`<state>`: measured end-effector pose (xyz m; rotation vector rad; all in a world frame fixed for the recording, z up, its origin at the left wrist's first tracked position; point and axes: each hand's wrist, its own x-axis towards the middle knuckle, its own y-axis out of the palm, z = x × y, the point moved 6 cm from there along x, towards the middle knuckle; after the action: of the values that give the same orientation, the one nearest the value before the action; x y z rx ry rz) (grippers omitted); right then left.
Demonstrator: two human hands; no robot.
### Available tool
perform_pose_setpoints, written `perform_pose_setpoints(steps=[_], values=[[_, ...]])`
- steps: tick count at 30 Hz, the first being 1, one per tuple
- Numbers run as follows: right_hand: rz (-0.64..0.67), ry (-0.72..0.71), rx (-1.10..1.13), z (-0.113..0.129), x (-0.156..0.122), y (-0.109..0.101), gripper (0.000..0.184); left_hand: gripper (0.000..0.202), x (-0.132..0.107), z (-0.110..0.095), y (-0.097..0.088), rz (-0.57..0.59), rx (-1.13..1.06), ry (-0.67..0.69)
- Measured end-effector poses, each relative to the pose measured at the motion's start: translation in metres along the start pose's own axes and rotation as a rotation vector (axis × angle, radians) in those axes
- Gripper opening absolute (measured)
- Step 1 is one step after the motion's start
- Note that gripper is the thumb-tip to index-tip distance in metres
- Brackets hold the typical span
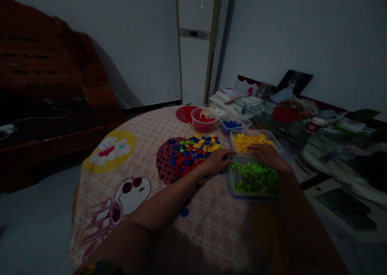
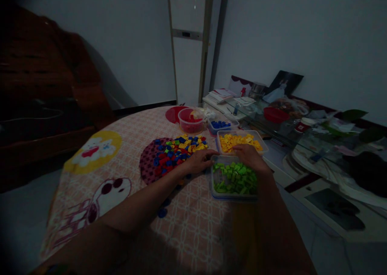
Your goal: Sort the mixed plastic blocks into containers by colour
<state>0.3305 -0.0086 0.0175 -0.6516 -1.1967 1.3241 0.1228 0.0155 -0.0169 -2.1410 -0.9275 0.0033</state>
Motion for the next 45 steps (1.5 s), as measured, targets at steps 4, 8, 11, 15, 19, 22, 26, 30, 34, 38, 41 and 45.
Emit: perform_pose_setpoints(steps=[4,8,11,15,19,22,26,30,34,38,41,45], values=[[-0.024,-0.015,0.056,-0.011,-0.011,0.016,0.037,0.044,0.002,0.0,-0.009,0.03,-0.009,0.033],[-0.046,-0.039,0.082,-0.013,-0.014,0.02,0.039,0.039,0.001,0.025,-0.061,-0.081,0.024,-0.087],[-0.04,-0.039,0.07,-0.014,-0.013,0.021,0.039,0.028,-0.011,0.058,-0.113,-0.192,0.174,-0.262],[-0.023,-0.017,0.075,-0.016,-0.013,0.023,0.039,0.025,-0.035,0.102,-0.156,-0.303,0.383,-0.496],[-0.037,0.01,0.1,-0.015,-0.014,0.022,0.04,0.018,-0.05,0.134,-0.152,-0.236,0.384,-0.64],[-0.043,0.023,0.113,-0.014,-0.014,0.02,0.04,0.011,-0.054,0.141,-0.148,-0.235,0.328,-0.654],[-0.029,0.046,0.115,-0.013,-0.014,0.019,0.041,0.01,-0.052,0.132,-0.156,-0.309,0.277,-0.635],[-0.01,0.064,0.1,-0.013,-0.013,0.019,0.038,0.014,-0.036,0.102,-0.156,-0.352,0.091,-0.448],[0.0,0.058,0.091,-0.012,-0.012,0.017,0.039,0.021,-0.013,0.057,-0.119,-0.241,-0.159,-0.219],[-0.004,0.036,0.098,-0.011,-0.012,0.017,0.04,0.024,-0.001,0.01,-0.056,-0.013,-0.321,-0.066],[-0.017,0.03,0.098,-0.011,-0.012,0.017,0.039,0.023,-0.002,-0.011,-0.02,0.13,-0.368,-0.03],[-0.024,0.051,0.102,-0.012,-0.013,0.019,0.038,0.028,-0.006,-0.016,0.0,0.222,-0.506,-0.068]])
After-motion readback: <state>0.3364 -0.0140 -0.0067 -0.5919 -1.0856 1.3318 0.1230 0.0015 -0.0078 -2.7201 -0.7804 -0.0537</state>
